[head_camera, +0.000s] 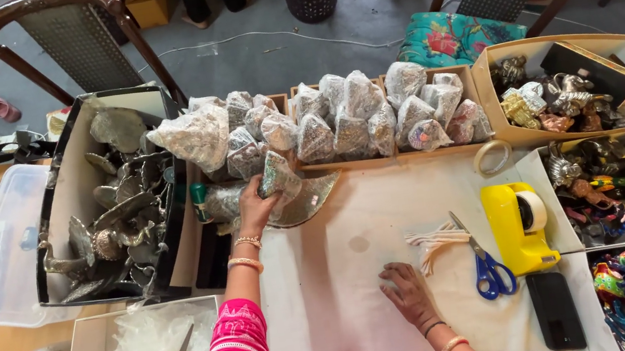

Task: The person wraps small decorative items, including a silver leaf and a colorful elephant figurine, in bubble wrap. They use scissors to cut the bubble wrap and a tape dispenser to seal the packages, placing the finished items into a box.

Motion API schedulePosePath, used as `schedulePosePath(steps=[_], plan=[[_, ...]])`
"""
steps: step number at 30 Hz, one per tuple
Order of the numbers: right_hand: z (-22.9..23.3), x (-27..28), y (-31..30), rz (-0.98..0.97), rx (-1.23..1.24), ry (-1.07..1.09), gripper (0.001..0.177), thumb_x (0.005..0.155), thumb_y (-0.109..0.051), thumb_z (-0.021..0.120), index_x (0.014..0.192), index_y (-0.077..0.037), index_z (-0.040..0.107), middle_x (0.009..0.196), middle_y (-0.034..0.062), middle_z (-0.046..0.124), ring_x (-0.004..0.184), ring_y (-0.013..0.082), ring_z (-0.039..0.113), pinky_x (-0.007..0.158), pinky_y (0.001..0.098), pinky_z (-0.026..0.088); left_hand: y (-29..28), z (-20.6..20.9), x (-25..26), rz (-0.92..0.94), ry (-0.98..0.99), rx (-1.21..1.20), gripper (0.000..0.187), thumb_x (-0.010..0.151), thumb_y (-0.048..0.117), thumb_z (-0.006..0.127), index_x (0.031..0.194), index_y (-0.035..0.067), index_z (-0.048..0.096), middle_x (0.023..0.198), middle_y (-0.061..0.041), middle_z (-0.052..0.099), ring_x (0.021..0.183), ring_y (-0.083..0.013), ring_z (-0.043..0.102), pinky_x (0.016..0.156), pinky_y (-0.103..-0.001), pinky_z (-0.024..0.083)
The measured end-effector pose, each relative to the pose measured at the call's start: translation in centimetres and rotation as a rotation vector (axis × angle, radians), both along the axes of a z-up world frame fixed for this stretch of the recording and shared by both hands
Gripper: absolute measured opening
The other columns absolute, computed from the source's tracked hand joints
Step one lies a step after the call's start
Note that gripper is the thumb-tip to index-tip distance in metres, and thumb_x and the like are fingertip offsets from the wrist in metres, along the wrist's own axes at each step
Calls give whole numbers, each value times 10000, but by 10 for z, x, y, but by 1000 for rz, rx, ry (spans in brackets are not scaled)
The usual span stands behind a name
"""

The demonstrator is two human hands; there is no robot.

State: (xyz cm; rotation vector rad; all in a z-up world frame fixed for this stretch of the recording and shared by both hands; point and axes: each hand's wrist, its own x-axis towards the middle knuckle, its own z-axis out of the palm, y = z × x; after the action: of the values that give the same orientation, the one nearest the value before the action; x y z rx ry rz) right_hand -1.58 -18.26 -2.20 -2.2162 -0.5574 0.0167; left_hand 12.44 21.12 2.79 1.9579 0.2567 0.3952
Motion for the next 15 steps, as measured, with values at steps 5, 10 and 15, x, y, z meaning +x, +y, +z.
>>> schedulePosePath(steps=[5,10,15], plan=[[-4,1,-1,12,15,-19,242,857,-177,707,1069,-61,693,1224,127,622,1192,331,546,1022,423,443,-1,6,2,47,77,395,490,714,257,878,1131,83,688,1053,-145,733,1003,-378,654,857,-465,534],[-2,0,0,12,-1,-12,241,855,-179,708,1066,-65,693,1224,124,619,1185,329,544,1021,422,444,-6,17,2,129,265,689,456,727,342,856,1081,107,691,1125,-79,726,1136,-363,564,960,-541,458],[-4,0,-1,10,0,-21,236,857,-179,705,1062,-62,696,1215,127,618,1186,332,542,1016,425,444,-3,10,2,149,255,676,614,684,319,856,1227,109,660,1211,-101,689,1162,-397,520,982,-568,429]])
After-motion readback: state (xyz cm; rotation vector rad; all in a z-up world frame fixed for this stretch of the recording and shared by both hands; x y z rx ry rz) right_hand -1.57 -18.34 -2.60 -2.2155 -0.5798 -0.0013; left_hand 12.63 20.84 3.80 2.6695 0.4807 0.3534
